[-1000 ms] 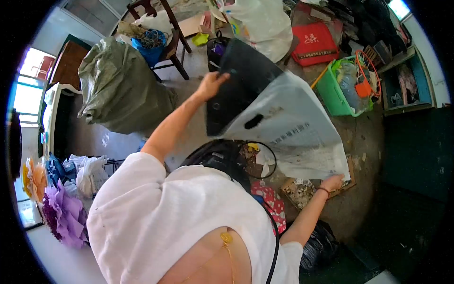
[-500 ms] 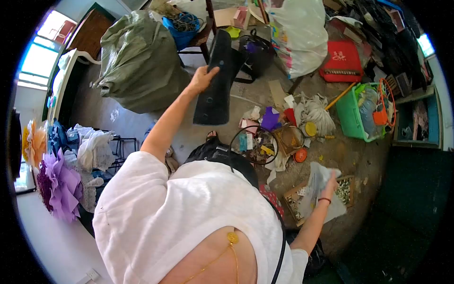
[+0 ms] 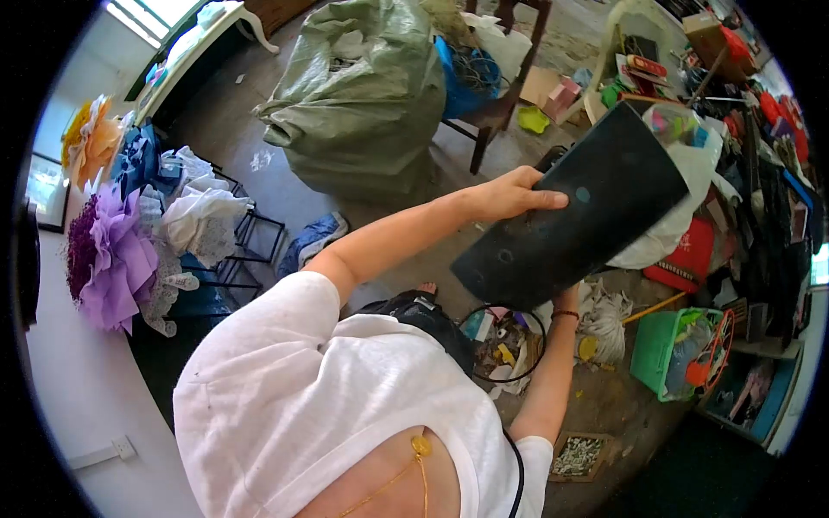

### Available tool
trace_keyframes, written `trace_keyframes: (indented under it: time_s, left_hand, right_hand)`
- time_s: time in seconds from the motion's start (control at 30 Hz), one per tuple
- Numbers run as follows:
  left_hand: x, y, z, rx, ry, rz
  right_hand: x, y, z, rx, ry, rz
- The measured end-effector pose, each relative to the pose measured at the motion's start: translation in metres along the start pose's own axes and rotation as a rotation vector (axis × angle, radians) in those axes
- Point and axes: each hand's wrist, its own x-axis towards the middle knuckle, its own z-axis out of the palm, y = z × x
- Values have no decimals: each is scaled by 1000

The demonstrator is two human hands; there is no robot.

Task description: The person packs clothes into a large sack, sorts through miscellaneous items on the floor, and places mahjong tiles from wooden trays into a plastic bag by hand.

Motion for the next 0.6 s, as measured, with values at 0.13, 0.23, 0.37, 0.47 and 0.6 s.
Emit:
trace_keyframes:
  time_s: [0.13, 0.23, 0.37, 0.47, 0.6]
  left_hand:
    - [25, -50, -59, 124, 74, 41]
    - [18, -69, -86, 854, 421, 320]
    - [5, -46, -127, 780, 663, 192]
    - [4, -30, -160, 452, 592, -111]
    - [24, -29, -197, -2, 382, -305]
  right_hand:
    - [32, -20, 74, 101, -130, -23]
    - [43, -25, 127, 140, -203, -25]
    - [51, -19, 184, 187, -264, -1]
    - [60, -21, 213, 215, -301, 8]
    - [79, -31, 243, 258, -347, 13]
